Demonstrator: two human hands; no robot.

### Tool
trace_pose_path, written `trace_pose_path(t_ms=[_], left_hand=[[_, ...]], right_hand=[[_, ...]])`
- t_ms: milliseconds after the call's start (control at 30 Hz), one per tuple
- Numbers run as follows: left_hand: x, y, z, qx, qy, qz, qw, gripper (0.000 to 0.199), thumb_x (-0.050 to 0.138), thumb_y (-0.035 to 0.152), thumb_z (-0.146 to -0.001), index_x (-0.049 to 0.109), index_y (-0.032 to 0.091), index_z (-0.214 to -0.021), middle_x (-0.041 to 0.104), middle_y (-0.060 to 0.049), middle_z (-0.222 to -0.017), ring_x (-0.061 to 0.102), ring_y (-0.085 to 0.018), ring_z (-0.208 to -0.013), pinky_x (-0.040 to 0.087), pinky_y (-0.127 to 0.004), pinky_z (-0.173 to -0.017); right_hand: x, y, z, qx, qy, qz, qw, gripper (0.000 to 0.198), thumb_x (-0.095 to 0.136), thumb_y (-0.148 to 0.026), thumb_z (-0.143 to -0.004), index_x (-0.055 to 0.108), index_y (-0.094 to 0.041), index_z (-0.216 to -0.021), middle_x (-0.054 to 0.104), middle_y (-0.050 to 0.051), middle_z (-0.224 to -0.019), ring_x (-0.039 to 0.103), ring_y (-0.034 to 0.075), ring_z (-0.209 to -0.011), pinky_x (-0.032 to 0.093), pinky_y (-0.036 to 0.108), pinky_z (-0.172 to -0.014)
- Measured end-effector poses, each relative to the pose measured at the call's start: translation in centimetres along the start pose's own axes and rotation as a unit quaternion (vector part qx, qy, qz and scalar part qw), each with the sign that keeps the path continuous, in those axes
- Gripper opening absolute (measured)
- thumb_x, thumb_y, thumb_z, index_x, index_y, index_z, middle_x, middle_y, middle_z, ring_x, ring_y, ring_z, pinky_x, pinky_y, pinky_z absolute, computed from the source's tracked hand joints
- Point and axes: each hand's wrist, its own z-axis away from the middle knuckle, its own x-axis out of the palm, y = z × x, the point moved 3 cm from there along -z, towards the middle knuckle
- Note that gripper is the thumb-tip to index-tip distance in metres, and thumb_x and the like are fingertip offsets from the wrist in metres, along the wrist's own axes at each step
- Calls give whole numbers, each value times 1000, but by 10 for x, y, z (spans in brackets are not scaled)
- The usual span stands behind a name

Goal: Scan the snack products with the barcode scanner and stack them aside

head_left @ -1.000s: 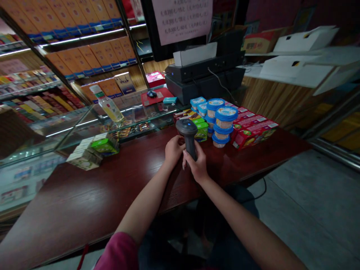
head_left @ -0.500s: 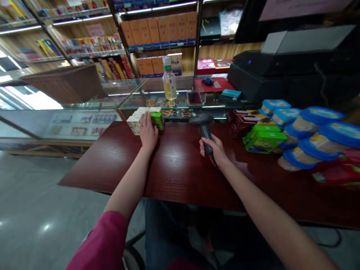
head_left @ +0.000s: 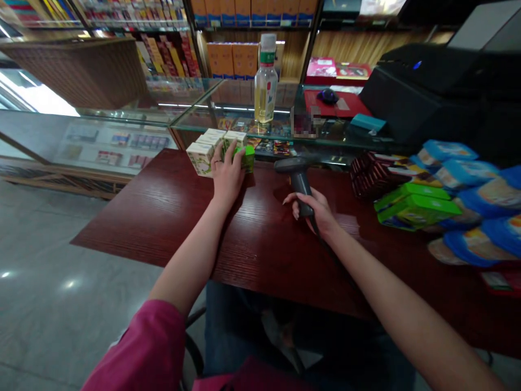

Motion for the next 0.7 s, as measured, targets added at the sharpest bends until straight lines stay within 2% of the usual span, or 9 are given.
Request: trace_pose_path(t_ms=[133,300,367,500,700], left_hand=[[-1,-1,-1,16,-18,38,999,55,62,10,-88,58,28,-140,59,-13,-148,57,-34,-135,51,-50,-112],[9,-3,1,44,-1,123,991,47,75,15,-82,62,24,-126,62,-9,-129,60,-29,-127,50,-42,-112],[17,-5,1,31,8,157,987,48,80,17,-78,60,22,-121,65,-8,-122,62,-27,-120,51,-40,-108],[31,-11,0,-3,-28,195,980,45,83,21,-75,59,21,-114,70,-4,-111,67,-23,-105,54,-34,-96],[30,-14,0,-33,-27,204,978,43,87,24,-73,60,23,-107,73,-3,-108,69,-22,-101,56,-33,-92]], right_hand=[[1,0,1,-8,-13,-4,1000,32,78,-42,-80,60,-20,-95,76,3,-80,54,10,-45,44,24,-41],[-4,-5,12,-38,23,1,999,27,78,-41,-82,59,-22,-90,70,-1,-74,53,10,-45,44,24,-39],[-6,-9,20,-46,42,12,998,27,78,-39,-83,59,-24,-92,67,-3,-72,53,10,-46,44,23,-38],[-4,-12,31,-42,40,-5,998,27,78,-39,-84,57,-24,-93,64,-4,-70,50,10,-46,41,23,-36],[-2,-12,31,-41,45,-7,998,25,77,-39,-84,56,-24,-87,60,-3,-69,48,9,-46,38,22,-35]])
